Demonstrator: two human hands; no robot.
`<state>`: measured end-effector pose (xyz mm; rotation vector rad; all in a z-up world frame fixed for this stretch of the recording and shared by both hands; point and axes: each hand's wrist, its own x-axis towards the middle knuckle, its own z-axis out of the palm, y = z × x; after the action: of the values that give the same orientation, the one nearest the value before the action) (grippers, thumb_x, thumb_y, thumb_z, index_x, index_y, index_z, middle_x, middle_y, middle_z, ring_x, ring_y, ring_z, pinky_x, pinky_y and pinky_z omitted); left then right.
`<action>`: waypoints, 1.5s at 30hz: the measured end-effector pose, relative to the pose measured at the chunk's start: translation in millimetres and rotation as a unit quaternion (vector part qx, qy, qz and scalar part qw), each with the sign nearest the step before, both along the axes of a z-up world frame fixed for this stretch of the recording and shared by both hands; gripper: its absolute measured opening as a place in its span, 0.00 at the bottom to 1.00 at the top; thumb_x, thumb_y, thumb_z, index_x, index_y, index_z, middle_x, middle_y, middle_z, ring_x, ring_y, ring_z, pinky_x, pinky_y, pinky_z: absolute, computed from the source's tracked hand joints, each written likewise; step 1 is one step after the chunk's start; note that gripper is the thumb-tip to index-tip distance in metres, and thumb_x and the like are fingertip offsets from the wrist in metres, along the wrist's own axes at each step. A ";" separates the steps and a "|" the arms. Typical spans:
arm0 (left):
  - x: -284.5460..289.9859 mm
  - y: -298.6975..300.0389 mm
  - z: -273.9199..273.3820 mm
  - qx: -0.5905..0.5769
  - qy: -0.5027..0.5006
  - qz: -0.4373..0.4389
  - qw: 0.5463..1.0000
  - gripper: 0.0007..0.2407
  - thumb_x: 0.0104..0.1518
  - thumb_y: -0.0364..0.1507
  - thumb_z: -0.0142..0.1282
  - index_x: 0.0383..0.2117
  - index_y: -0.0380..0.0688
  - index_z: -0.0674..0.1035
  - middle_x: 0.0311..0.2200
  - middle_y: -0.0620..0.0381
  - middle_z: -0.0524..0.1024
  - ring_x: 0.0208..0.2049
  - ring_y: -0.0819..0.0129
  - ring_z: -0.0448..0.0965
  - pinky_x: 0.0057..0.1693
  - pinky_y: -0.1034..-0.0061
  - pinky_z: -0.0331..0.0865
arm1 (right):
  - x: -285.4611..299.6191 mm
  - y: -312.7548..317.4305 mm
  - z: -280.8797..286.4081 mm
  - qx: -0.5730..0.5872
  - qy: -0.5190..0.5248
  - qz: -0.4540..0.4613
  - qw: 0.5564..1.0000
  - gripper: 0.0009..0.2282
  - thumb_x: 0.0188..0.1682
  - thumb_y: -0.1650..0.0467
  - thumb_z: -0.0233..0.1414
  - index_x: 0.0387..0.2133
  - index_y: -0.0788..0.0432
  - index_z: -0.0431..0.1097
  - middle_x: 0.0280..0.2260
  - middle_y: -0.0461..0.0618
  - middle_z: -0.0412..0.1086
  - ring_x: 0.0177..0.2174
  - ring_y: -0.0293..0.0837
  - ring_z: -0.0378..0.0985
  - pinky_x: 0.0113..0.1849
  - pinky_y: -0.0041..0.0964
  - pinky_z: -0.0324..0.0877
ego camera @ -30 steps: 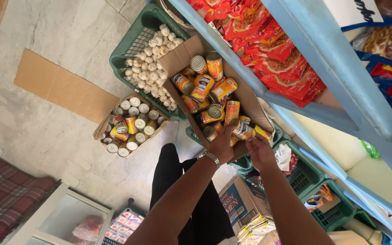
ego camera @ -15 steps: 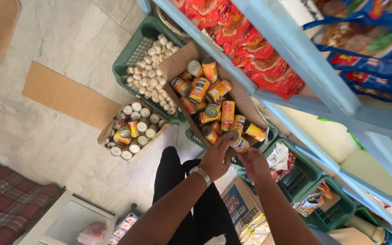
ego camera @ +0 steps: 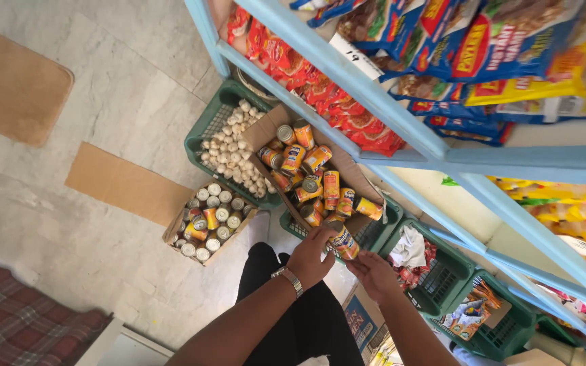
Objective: Stocking and organizing canned goods on a grocery store shelf from a floor crate.
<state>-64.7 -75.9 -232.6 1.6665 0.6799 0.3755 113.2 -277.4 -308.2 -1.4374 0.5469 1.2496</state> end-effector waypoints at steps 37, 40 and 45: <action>46.0 -6.4 352.9 0.141 -0.142 -0.208 0.958 0.06 0.57 0.25 0.56 0.38 0.40 0.80 0.39 0.49 0.80 0.43 0.52 0.82 0.50 0.65 0.75 | -34.5 -49.2 317.4 0.255 -0.021 -0.137 0.957 0.13 0.51 0.70 0.49 0.45 0.68 0.69 0.47 0.64 0.74 0.47 0.55 0.79 0.48 0.43 0.76; 52.4 -14.0 376.8 0.162 -0.158 -0.220 0.949 0.06 0.57 0.26 0.57 0.38 0.40 0.81 0.41 0.48 0.80 0.44 0.50 0.81 0.49 0.63 0.74 | -31.1 -57.0 332.7 0.256 -0.038 -0.142 0.956 0.15 0.51 0.69 0.49 0.47 0.69 0.70 0.48 0.63 0.75 0.47 0.54 0.80 0.47 0.41 0.76; 65.4 -25.5 428.3 0.195 -0.190 -0.276 0.922 0.07 0.58 0.26 0.57 0.39 0.39 0.81 0.42 0.45 0.80 0.46 0.49 0.80 0.53 0.62 0.73 | -17.2 -76.8 347.6 0.331 -0.055 -0.141 0.931 0.13 0.49 0.70 0.51 0.44 0.67 0.69 0.48 0.63 0.75 0.48 0.54 0.79 0.47 0.42 0.76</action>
<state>0.7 -101.5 195.7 1.9972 -0.1788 0.4224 95.9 -354.2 39.4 -0.8161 0.2046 0.9811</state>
